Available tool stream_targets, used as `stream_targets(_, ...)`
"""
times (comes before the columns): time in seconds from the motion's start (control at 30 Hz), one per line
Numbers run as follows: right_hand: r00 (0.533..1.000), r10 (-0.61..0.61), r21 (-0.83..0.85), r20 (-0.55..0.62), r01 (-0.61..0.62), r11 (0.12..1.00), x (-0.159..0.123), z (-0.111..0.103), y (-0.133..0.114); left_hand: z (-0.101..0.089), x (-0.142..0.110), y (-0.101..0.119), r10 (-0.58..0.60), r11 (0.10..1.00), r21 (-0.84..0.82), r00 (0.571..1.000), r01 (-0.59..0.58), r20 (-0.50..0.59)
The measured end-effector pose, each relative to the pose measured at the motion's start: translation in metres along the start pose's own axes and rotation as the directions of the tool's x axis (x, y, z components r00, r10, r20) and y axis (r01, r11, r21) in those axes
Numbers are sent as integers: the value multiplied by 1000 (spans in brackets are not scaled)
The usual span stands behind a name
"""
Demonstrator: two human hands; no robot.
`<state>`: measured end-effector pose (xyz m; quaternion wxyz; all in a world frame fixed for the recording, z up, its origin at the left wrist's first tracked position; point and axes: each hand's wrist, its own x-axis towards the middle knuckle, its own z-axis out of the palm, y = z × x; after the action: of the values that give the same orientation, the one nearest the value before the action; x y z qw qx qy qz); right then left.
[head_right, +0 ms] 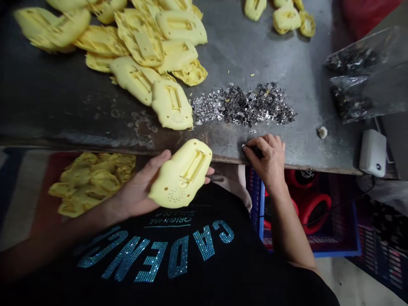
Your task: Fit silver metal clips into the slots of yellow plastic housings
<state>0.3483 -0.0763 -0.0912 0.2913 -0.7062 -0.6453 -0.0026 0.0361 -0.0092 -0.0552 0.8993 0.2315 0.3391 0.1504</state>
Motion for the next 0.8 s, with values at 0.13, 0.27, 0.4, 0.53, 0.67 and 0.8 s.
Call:
stream_targets(0.13,1000,-29,30,-1,29,999,1,0,0,0,-1,-1,15,1000,2,1000,-15,-27)
stream_targets(0.27,1000,-5,5,-11,5,1000,1,-5,0,0,-2,-1,5,1000,9,998,-4,-63)
stream_targets(0.4,999,-36,-57,-6,36,998,4,0,-7,1,0,-1,0,1000,10,996,1,-90)
stream_targets(0.53,998,-58,-23,21,58,998,7,6,-11,2,0,-1,-4,1000,9,996,5,-93)
stream_targets(0.67,996,-72,102,47,66,993,4,2,-7,5,-1,1,-5,1000,-3,993,4,-120)
stream_targets(0.8,999,-52,150,14,49,987,1,0,-3,10,-1,3,-15,1000,17,991,17,-133)
